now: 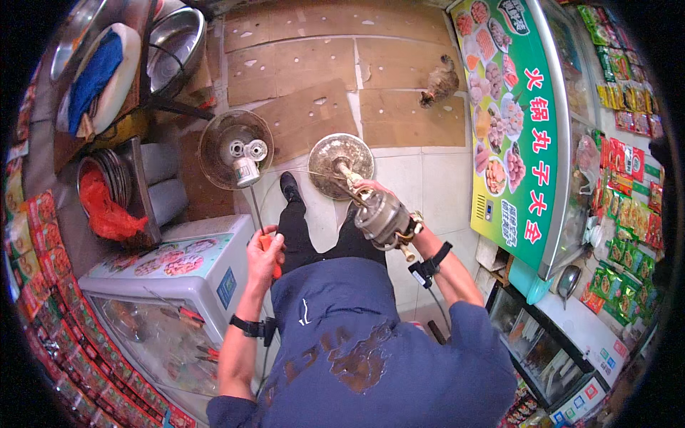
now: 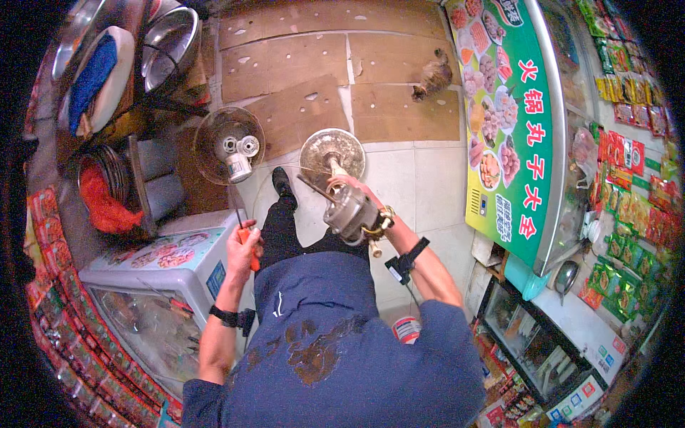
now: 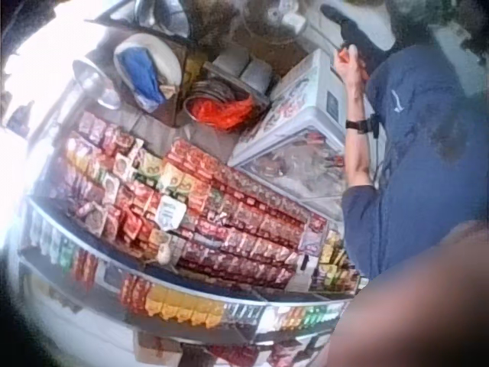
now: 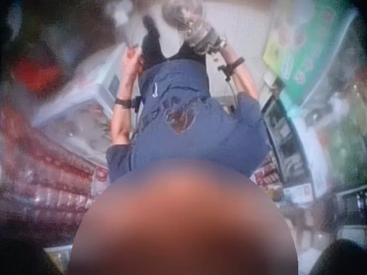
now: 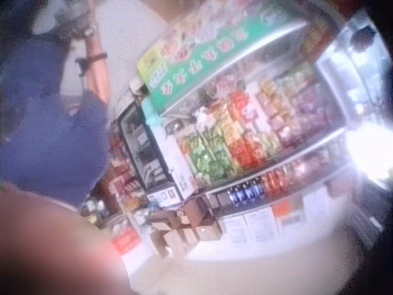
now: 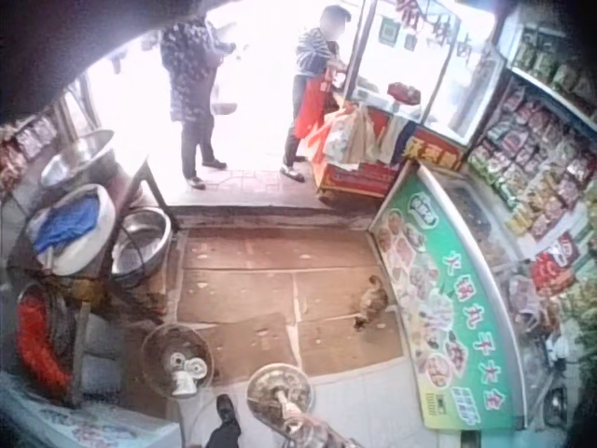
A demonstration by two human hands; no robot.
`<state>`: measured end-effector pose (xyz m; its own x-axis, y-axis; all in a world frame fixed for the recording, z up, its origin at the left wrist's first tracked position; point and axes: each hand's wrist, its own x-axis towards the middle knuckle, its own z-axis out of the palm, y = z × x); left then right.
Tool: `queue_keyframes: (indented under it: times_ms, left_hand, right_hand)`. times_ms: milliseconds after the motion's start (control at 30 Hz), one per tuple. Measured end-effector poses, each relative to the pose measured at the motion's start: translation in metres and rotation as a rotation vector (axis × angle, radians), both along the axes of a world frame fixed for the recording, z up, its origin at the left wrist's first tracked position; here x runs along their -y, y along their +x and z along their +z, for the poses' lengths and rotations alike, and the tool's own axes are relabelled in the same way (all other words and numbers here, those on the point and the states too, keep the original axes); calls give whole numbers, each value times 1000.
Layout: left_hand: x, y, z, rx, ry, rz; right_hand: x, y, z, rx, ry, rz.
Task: The person disassembles a standing fan motor housing using a screwdriver, removes the internal motor assembly, and sets it aside. They then pick up a large metal basin and move it toward the doorway.
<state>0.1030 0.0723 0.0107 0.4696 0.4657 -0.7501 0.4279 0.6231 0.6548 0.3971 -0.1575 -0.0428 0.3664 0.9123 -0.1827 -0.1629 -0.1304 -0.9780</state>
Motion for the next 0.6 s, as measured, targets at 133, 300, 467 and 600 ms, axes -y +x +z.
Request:
queue_keyframes:
  times_ms: [133,300,467,600]
  left_hand:
    - [-47,13,-2,27,-16,-92]
    - [-58,36,-11,28,-33,-164]
    - [-31,51,-23,81,-95,-208]
    - [-16,50,-29,87,-131,-230]
  right_hand:
    - [9,-21,32,-217,-166,-263]
    - [3,-25,56,115,-158,-663]
    - [-3,-23,69,3,-92,-1144]
    - [-24,-22,55,-105,-13,-1454]
